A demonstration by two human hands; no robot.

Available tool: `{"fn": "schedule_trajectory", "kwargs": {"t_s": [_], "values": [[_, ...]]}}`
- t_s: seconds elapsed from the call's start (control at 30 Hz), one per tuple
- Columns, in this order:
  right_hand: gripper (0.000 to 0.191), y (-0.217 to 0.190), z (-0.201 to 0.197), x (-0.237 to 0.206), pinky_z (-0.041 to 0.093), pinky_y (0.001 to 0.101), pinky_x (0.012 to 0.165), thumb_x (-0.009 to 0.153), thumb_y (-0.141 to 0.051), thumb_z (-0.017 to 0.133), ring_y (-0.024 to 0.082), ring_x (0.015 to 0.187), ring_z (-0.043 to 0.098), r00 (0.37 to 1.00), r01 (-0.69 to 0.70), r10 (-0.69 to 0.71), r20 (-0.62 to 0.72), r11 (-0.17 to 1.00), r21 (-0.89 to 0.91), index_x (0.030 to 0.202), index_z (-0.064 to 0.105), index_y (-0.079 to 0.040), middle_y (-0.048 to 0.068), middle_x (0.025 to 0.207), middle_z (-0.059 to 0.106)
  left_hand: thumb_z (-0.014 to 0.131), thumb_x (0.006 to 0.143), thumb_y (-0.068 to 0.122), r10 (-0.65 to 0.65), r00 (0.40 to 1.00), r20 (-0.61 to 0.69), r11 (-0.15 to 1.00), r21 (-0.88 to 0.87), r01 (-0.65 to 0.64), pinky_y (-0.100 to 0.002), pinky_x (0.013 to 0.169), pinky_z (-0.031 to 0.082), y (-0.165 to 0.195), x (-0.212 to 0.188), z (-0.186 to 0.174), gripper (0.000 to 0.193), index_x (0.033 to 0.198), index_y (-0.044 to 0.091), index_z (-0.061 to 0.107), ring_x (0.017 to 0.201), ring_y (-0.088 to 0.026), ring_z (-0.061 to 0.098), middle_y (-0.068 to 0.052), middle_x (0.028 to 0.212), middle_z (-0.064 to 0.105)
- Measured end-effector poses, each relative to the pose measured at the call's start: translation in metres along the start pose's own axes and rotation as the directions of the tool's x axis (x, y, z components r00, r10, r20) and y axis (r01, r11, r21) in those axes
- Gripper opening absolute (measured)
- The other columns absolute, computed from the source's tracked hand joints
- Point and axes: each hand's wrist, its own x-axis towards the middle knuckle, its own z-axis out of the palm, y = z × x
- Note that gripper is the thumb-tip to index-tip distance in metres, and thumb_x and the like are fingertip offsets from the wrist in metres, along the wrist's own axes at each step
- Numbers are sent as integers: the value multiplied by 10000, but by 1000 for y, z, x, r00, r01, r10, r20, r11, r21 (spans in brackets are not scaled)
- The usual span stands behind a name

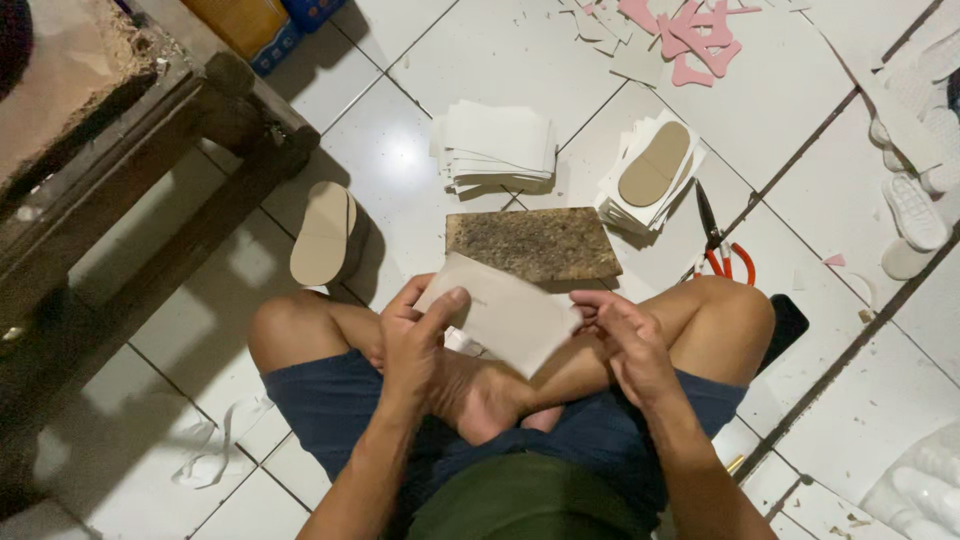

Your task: The person sits cross-legged on the floor and peels the white paper backing off adhesive insole sheets, then presses each tan insole onto a sandal footbed, smoothing it down by hand and setting the finished sandal aside with a stack of completed ones.

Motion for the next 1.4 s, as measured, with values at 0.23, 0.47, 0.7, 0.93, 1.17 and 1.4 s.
{"fn": "schedule_trajectory", "kwargs": {"t_s": [0.23, 0.47, 0.7, 0.93, 1.17, 1.4], "values": [[216, 19, 10, 1, 485, 291, 796, 927, -73, 768, 151, 893, 605, 1000, 10, -7, 9, 911, -413, 1062, 742, 94, 145, 980, 647, 757, 856, 91, -234, 954, 189, 971, 1, 238, -236, 734, 575, -18, -14, 24, 220, 1040, -1, 680, 809, -84, 682, -50, 936, 751], [131, 14, 25, 1, 567, 266, 745, 927, -66, 699, 120, 812, 680, 975, -217, 222, -24, 966, 145, 1006, 679, 37, 67, 895, 715, 660, 1004, 132, -325, 908, 262, 905, -191, 379, -220, 696, 515, -36, -17, 3, 173, 1037, -36, 679, 785, -79, 652, -59, 915, 722], [140, 22, 37, -2, 548, 247, 793, 934, -39, 717, 112, 866, 657, 989, -35, 33, -147, 999, -8, 1022, 702, 69, 29, 956, 678, 666, 884, 41, -249, 919, 307, 956, -71, 283, -254, 821, 577, -17, -25, 23, 572, 1422, 45, 472, 967, -118, 689, -82, 1111, 724], [206, 7, 45, -14, 508, 249, 840, 901, -11, 780, 120, 947, 595, 945, 254, -324, -40, 807, -533, 1086, 688, -4, 61, 1061, 633, 730, 854, -11, -262, 904, 339, 951, 252, 181, -266, 775, 552, -2, -31, 31, 683, 1483, 59, 475, 946, -120, 645, -88, 1092, 695], [604, 3, 52, -13, 509, 307, 1011, 853, 19, 751, 161, 1176, 599, 986, 155, -136, 95, 958, -239, 1394, 483, 1, 95, 1260, 603, 711, 880, 13, -16, 971, 240, 992, 122, -13, -274, 876, 571, -16, -19, 37, 618, 1443, 56, 461, 1049, -127, 655, -67, 1159, 664], [513, 40, 19, 17, 553, 279, 894, 861, -40, 719, 143, 1034, 676, 995, -96, 97, -2, 985, -142, 1342, 551, 26, 86, 1158, 692, 705, 900, 5, 204, 974, 99, 950, 222, -222, -271, 835, 551, -40, 2, 30, 505, 1356, 38, 490, 997, -133, 635, -98, 1142, 639]]}}
